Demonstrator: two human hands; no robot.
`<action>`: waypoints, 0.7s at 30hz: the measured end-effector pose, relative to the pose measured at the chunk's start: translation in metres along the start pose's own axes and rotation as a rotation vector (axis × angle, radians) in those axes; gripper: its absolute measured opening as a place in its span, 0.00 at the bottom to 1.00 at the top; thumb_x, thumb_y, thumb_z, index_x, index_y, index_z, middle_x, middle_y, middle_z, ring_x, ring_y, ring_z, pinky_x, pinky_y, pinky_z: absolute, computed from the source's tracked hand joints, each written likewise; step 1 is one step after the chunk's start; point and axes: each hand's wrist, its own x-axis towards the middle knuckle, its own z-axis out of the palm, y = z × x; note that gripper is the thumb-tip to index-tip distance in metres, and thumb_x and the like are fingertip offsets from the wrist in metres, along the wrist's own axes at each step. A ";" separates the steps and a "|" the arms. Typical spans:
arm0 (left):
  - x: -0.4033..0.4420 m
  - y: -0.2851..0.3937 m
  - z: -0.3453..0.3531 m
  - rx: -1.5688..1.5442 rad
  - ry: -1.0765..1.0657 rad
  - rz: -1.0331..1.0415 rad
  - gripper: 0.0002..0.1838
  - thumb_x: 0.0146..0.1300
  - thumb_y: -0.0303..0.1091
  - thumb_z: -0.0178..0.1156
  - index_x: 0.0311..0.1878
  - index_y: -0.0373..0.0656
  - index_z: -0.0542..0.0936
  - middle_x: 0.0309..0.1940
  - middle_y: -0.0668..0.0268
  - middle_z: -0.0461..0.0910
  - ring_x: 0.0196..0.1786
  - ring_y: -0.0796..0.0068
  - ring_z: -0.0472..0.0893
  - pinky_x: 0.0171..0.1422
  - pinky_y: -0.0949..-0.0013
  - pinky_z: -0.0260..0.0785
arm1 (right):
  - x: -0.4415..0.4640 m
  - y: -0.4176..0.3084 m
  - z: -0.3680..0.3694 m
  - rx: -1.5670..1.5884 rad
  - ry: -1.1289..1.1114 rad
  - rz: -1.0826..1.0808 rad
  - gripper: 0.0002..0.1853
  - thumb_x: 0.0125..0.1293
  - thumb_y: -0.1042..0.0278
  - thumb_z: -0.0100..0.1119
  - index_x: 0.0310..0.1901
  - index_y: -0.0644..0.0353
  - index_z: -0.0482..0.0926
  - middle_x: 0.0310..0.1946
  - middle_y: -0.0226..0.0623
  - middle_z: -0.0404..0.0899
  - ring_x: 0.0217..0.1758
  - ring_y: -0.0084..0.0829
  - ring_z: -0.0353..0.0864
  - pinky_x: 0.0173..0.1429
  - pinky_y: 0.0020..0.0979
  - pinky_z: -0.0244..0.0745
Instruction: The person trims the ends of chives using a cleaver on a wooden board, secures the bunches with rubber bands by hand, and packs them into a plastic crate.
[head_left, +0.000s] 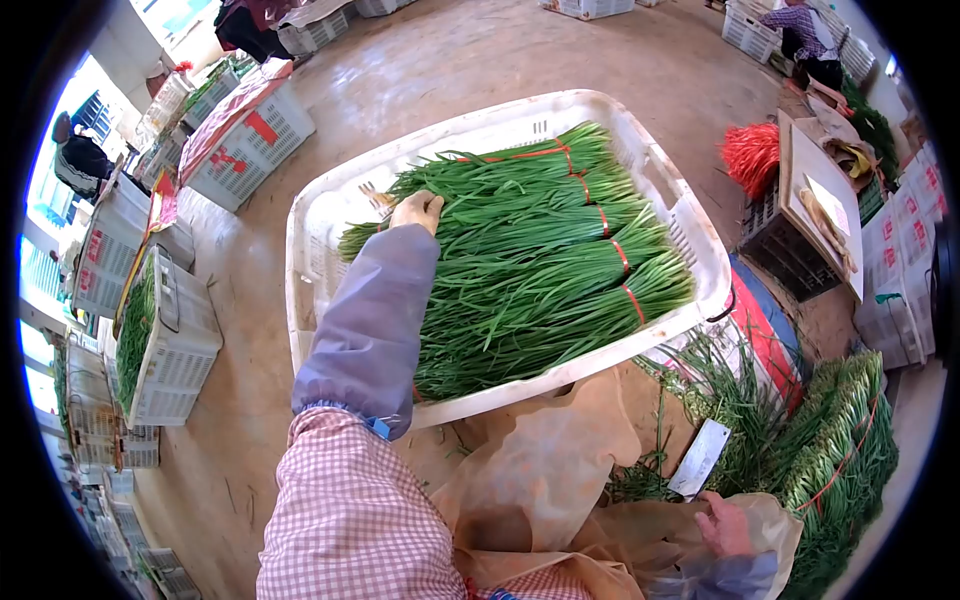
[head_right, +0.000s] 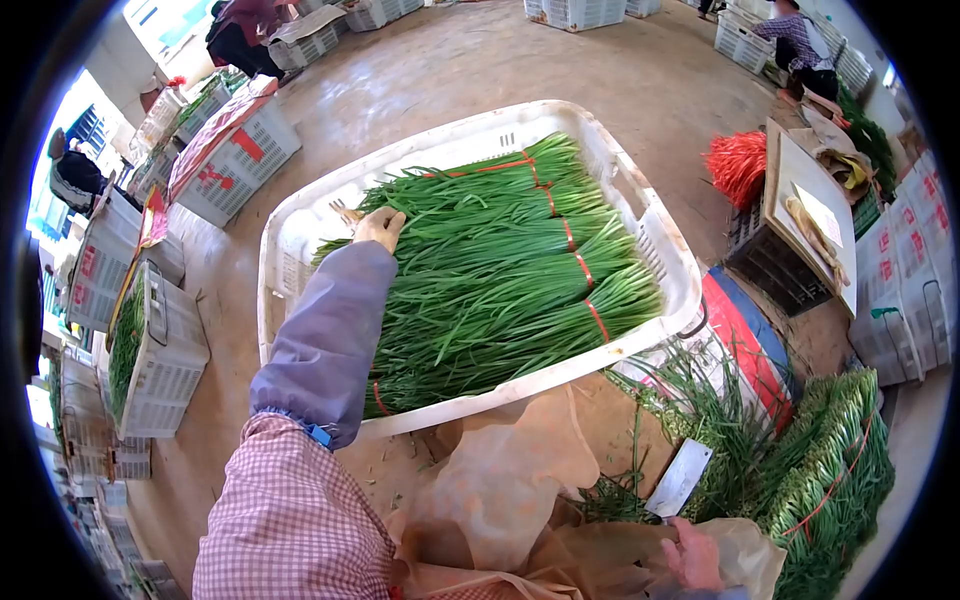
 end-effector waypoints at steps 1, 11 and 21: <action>0.001 -0.003 0.001 0.005 0.009 0.035 0.18 0.63 0.49 0.61 0.42 0.42 0.83 0.34 0.52 0.84 0.42 0.50 0.83 0.49 0.53 0.72 | 0.002 0.000 0.001 0.013 -0.011 0.005 0.19 0.57 0.67 0.64 0.51 0.57 0.77 0.27 0.44 0.80 0.31 0.44 0.82 0.37 0.41 0.75; 0.022 -0.063 0.016 -0.595 0.190 -0.302 0.16 0.67 0.43 0.60 0.36 0.37 0.83 0.22 0.72 0.77 0.22 0.83 0.71 0.26 0.76 0.62 | 0.008 -0.013 -0.002 0.024 0.008 -0.022 0.18 0.57 0.66 0.64 0.50 0.57 0.77 0.26 0.45 0.78 0.30 0.46 0.80 0.37 0.41 0.74; -0.102 0.175 -0.102 -0.624 -1.210 0.477 0.21 0.63 0.39 0.68 0.56 0.38 0.81 0.43 0.60 0.85 0.48 0.71 0.82 0.56 0.68 0.74 | 0.008 -0.017 0.002 -0.042 -0.005 0.001 0.20 0.57 0.62 0.64 0.52 0.56 0.78 0.30 0.46 0.82 0.35 0.46 0.83 0.40 0.41 0.77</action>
